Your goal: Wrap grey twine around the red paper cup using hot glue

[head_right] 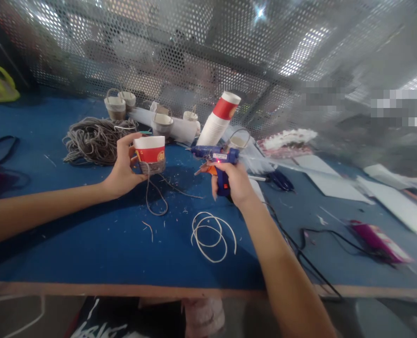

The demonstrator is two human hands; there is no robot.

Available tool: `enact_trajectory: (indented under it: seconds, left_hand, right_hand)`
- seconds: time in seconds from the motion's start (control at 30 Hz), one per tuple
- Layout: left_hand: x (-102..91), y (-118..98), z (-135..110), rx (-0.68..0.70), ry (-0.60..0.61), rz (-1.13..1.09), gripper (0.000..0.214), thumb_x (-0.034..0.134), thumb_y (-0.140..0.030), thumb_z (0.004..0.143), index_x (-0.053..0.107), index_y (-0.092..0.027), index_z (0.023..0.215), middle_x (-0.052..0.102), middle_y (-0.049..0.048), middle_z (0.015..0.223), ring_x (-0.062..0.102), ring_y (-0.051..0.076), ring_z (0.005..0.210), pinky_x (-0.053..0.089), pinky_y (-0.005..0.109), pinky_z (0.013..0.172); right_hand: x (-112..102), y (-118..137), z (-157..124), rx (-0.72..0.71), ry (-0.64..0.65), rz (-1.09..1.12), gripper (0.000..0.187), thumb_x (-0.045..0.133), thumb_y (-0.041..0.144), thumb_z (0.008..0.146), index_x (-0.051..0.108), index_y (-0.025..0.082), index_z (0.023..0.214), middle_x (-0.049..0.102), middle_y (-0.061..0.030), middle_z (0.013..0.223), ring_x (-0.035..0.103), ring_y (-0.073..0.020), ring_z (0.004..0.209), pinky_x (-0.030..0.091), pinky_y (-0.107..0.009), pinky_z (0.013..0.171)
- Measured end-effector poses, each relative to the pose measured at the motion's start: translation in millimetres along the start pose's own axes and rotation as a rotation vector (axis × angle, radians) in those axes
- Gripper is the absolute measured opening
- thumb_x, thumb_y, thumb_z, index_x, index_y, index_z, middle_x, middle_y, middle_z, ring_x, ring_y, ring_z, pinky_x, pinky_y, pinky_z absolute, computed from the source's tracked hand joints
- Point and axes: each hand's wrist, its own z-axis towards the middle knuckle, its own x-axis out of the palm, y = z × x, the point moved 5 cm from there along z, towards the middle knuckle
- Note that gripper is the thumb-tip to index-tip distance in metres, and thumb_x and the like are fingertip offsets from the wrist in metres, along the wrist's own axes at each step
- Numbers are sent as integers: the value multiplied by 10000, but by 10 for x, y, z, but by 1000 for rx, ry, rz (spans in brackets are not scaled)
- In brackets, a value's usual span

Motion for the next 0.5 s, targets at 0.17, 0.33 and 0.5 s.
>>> enact_trajectory:
  seconds: [0.17,0.33,0.5]
  left_hand:
    - [-5,-51,10,-9,45,56,918,735,-35,651,369,-360,1427,314,66,1407,405,298,1354,565,425,996]
    - [24,-36,11,-27,135,56,963,777,-80,668,341,-378,1473,312,68,1419,430,286,1309,550,471,1030]
    - [46,-29,6,-47,186,-6,951,781,-91,661,363,-384,1463,321,67,1398,446,289,1294,549,490,1029]
  right_hand:
    - [202,-19,-107,-2,233,133,278,652,466,733,642,192,684,421,77,309,288,-75,198,279,-231,240]
    - [187,-181,-113,-40,109,-64,290,792,409,735,634,197,616,461,67,313,386,-64,242,342,-205,289]
    - [217,-243,-89,-79,102,-150,261,779,397,731,643,209,610,471,57,335,400,-81,257,338,-230,271]
